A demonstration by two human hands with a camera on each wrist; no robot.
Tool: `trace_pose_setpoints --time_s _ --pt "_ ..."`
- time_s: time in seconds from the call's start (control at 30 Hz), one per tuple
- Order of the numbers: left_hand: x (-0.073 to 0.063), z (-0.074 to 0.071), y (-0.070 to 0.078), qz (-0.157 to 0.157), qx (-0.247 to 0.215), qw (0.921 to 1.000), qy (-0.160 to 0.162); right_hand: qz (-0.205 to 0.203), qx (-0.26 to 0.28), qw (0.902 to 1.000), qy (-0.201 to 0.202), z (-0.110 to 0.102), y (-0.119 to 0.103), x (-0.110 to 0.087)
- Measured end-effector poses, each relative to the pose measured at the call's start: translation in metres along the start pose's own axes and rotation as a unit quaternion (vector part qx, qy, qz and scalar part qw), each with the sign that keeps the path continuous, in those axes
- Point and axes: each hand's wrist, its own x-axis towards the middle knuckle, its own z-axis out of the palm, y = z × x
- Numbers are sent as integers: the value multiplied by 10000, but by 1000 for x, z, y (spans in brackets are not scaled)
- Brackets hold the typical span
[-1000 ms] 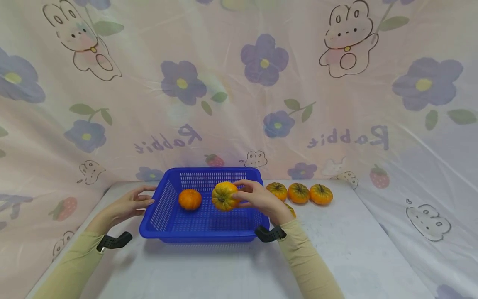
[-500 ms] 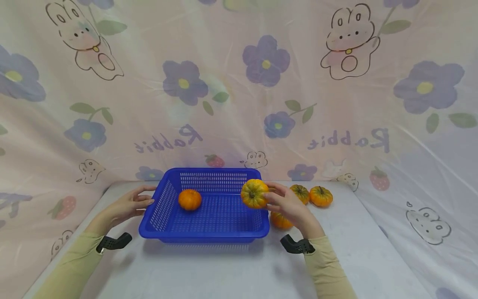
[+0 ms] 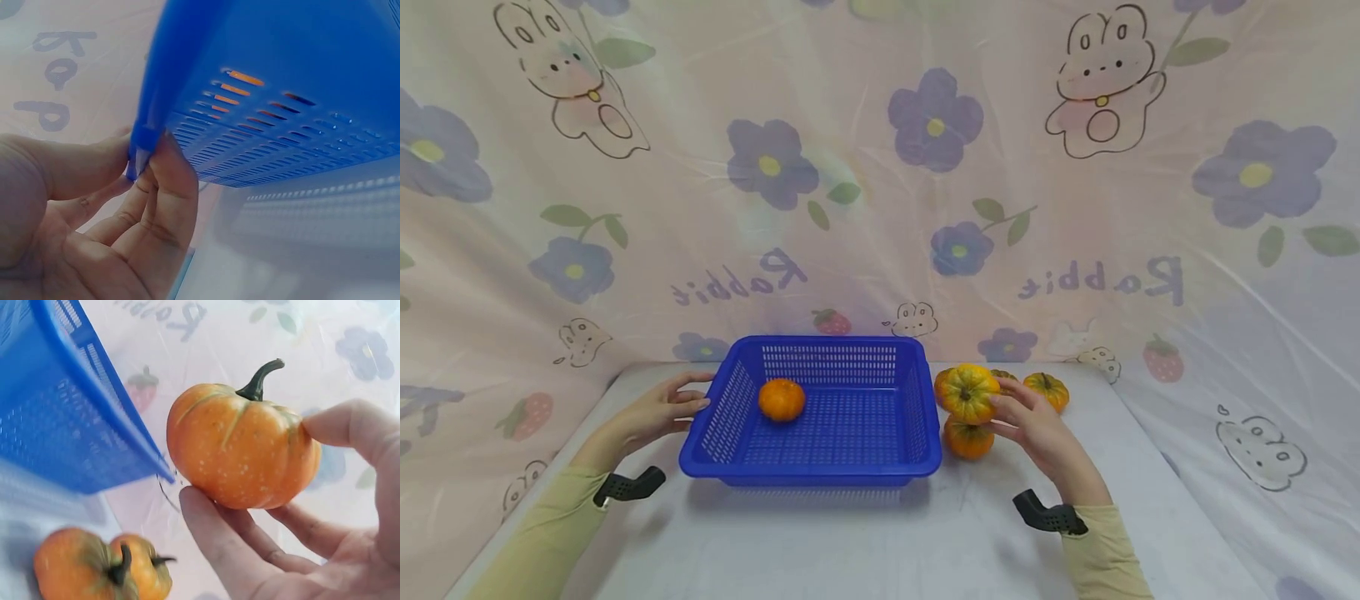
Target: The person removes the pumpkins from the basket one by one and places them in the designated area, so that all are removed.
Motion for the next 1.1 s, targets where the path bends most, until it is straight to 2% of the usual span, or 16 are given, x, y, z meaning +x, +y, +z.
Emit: trace_pose_setpoints --time_s 0.17,0.47,0.83,1.1 --pt "0 0 -1 -17 47 10000 12 -4 297 9995 142 -15 8 -7" --pt "0 0 1 48 97 9999 -30 461 354 9970 505 -35 27 -16" --pt "-2 -1 2 -12 187 9998 44 777 525 9945 465 -59 50 -18" --pt "-1 -1 1 19 92 10000 11 1016 333 9932 465 -69 67 -13"
